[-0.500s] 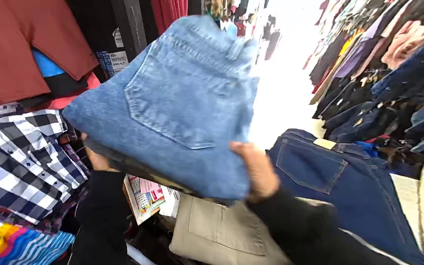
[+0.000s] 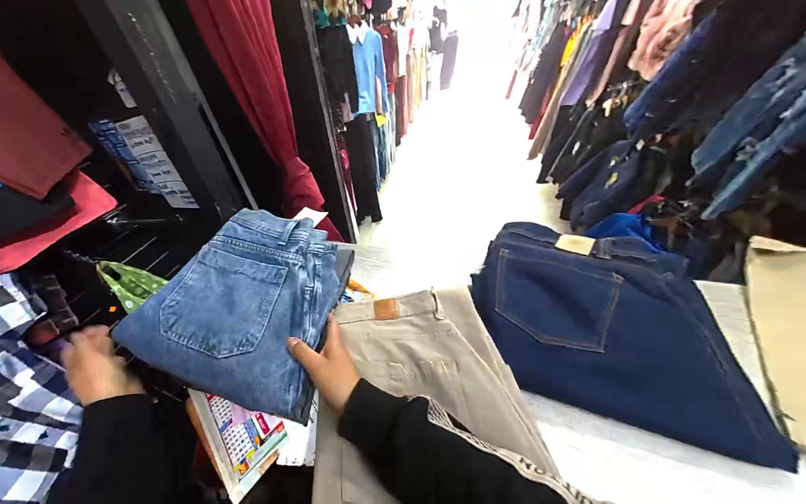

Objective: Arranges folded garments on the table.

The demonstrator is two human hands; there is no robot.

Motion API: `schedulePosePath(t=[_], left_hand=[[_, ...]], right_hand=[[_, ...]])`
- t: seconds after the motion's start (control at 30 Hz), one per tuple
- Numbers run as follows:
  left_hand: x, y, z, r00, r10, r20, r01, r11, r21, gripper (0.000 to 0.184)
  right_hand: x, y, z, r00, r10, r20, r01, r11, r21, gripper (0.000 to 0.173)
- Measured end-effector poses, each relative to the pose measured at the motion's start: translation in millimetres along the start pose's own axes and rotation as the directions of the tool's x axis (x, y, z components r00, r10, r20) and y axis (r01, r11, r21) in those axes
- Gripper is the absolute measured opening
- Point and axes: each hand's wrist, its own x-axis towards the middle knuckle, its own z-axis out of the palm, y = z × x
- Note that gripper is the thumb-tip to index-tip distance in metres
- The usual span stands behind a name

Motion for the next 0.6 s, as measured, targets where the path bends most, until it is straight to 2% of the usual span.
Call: schedulePosePath(t=[0.03,0.07,0.1,0.13,0.17,0.2,0.27,0.33,0.37,0.4,0.47,0.5,0.53,0.6], left_hand=[[2,29,1,0.987,0.142,0.076,-0.149,0.984,0.094,0.055],[-5,57,8,0.943,0.277,0.187,-0.312,0.929,0.200,0.059],[-17,78,20,0.864,0.379,0.332,-0.480,0.818,0.317,0.060],[-29,88,35,0.768,0.420,0.484,-0.624,0.662,0.416,0.062],[-44,84,54,0.694,0.393,0.603,-0.708,0.522,0.475,0.066],[-60,68,72,0.654,0.327,0.682,-0.747,0.419,0.516,0.072],[-85,23,89,0.629,0.208,0.749,-0.768,0.318,0.557,0.080],[-88,8,93,0.622,0.186,0.760,-0.773,0.298,0.560,0.082],[-87,6,93,0.618,0.183,0.764,-0.776,0.296,0.557,0.082],[-87,4,90,0.618,0.174,0.766,-0.774,0.304,0.556,0.081],[-93,4,86,0.621,0.145,0.770,-0.760,0.353,0.546,0.080],[-106,10,84,0.605,0.136,0.785,-0.757,0.405,0.513,0.081],[-129,24,80,0.571,0.133,0.810,-0.750,0.485,0.449,0.083],[-195,56,65,0.432,0.179,0.884,-0.748,0.619,0.241,0.093]], right_hand=[[-1,-2,-1,1.000,0.013,0.009,-0.013,1.000,-0.027,0.097],[-4,-3,-2,1.000,0.022,0.022,-0.021,0.998,-0.066,0.097],[-8,-8,-4,0.998,0.032,0.048,-0.026,0.992,-0.126,0.096],[-14,-19,-8,0.995,0.042,0.093,-0.021,0.977,-0.212,0.093],[-23,-34,-16,0.987,0.045,0.157,0.008,0.946,-0.324,0.086],[-36,-50,-28,0.973,0.032,0.230,0.076,0.893,-0.445,0.078],[-66,-74,-64,0.946,-0.085,0.314,0.269,0.747,-0.608,0.066],[-88,-83,-119,0.914,-0.328,0.241,0.395,0.574,-0.718,0.060],[-98,-81,-151,0.902,-0.404,0.154,0.360,0.506,-0.783,0.058],[-107,-75,-182,0.917,-0.397,0.047,0.249,0.475,-0.844,0.057],[-123,-57,-227,0.968,-0.188,-0.167,-0.057,0.484,-0.873,0.063],[-132,-48,-235,0.975,-0.049,-0.215,-0.156,0.534,-0.831,0.071],[-140,-41,-232,0.976,0.069,-0.206,-0.203,0.628,-0.751,0.077],[-153,-31,-211,0.983,0.148,-0.110,-0.183,0.846,-0.501,0.081]])
